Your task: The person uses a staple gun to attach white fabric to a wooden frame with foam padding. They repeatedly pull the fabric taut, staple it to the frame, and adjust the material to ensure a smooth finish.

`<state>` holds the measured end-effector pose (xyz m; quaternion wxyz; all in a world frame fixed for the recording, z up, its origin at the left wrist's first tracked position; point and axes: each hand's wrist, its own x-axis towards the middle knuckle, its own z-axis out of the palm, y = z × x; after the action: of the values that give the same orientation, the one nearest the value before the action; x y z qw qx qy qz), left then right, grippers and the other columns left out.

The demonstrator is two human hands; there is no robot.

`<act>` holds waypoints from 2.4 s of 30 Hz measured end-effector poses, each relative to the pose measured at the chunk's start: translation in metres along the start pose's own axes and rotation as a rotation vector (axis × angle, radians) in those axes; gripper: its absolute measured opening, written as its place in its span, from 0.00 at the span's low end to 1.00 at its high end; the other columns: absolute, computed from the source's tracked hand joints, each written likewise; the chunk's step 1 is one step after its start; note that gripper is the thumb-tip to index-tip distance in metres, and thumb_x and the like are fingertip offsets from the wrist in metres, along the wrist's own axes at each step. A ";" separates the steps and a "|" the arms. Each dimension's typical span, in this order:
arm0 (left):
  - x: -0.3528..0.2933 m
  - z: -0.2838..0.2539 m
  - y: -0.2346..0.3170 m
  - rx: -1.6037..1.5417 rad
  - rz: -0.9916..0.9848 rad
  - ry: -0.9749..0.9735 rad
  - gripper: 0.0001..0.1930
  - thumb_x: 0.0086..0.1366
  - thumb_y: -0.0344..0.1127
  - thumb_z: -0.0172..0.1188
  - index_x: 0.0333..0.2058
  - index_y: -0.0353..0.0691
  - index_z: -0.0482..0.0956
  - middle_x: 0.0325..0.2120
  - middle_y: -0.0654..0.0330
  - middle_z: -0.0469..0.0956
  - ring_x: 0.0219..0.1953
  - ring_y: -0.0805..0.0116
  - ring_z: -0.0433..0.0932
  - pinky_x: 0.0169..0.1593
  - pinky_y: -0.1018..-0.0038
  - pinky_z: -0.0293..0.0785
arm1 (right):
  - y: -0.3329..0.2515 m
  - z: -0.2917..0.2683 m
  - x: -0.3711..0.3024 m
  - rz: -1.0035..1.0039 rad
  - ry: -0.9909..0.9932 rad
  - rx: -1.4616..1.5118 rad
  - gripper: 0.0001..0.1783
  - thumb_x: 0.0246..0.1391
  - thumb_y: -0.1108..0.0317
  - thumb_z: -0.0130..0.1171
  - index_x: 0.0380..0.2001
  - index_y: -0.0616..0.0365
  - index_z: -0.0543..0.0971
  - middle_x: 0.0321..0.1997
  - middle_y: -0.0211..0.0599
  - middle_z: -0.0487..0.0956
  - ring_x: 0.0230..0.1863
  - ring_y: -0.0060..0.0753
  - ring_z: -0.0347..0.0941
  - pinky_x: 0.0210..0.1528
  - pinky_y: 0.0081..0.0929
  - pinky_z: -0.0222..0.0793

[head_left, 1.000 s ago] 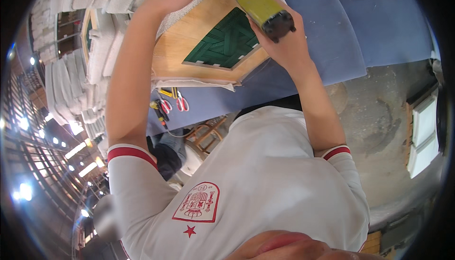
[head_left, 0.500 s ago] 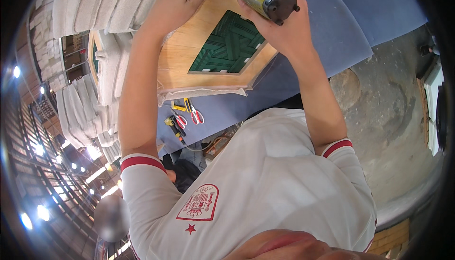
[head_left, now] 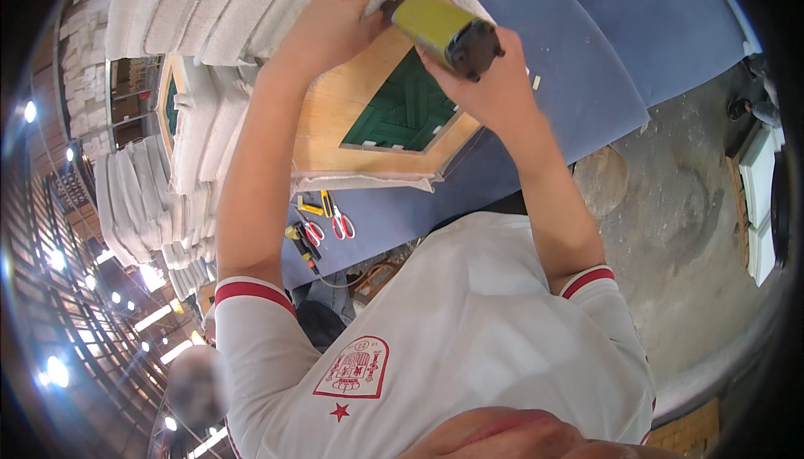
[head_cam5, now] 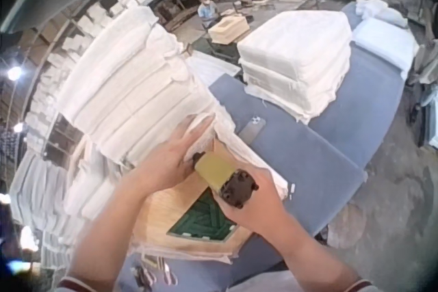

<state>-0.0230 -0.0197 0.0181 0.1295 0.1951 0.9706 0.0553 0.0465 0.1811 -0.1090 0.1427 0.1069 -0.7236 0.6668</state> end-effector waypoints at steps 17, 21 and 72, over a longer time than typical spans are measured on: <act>-0.029 0.015 -0.073 -0.169 0.104 0.040 0.39 0.91 0.52 0.46 0.89 0.39 0.48 0.89 0.42 0.50 0.91 0.43 0.45 0.90 0.56 0.40 | 0.013 0.031 -0.023 0.156 -0.094 0.034 0.25 0.58 0.58 0.80 0.56 0.57 0.89 0.49 0.47 0.94 0.51 0.59 0.90 0.56 0.47 0.86; -0.037 0.006 -0.056 -0.061 0.137 0.049 0.40 0.86 0.43 0.57 0.89 0.45 0.51 0.87 0.38 0.55 0.89 0.38 0.49 0.89 0.53 0.47 | 0.000 0.029 -0.018 0.118 -0.004 0.068 0.26 0.58 0.57 0.80 0.56 0.58 0.89 0.48 0.48 0.94 0.49 0.57 0.91 0.54 0.44 0.87; -0.109 0.019 -0.033 -0.030 0.084 0.125 0.41 0.82 0.36 0.63 0.87 0.66 0.57 0.83 0.35 0.60 0.83 0.32 0.63 0.82 0.52 0.64 | -0.046 0.045 -0.066 0.056 0.049 0.149 0.32 0.53 0.72 0.81 0.63 0.58 0.87 0.45 0.49 0.93 0.46 0.52 0.92 0.53 0.38 0.88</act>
<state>0.0670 -0.0917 0.0196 0.0690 0.2299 0.9668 0.0873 0.1215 0.1298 -0.0927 0.1335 0.0806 -0.6711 0.7248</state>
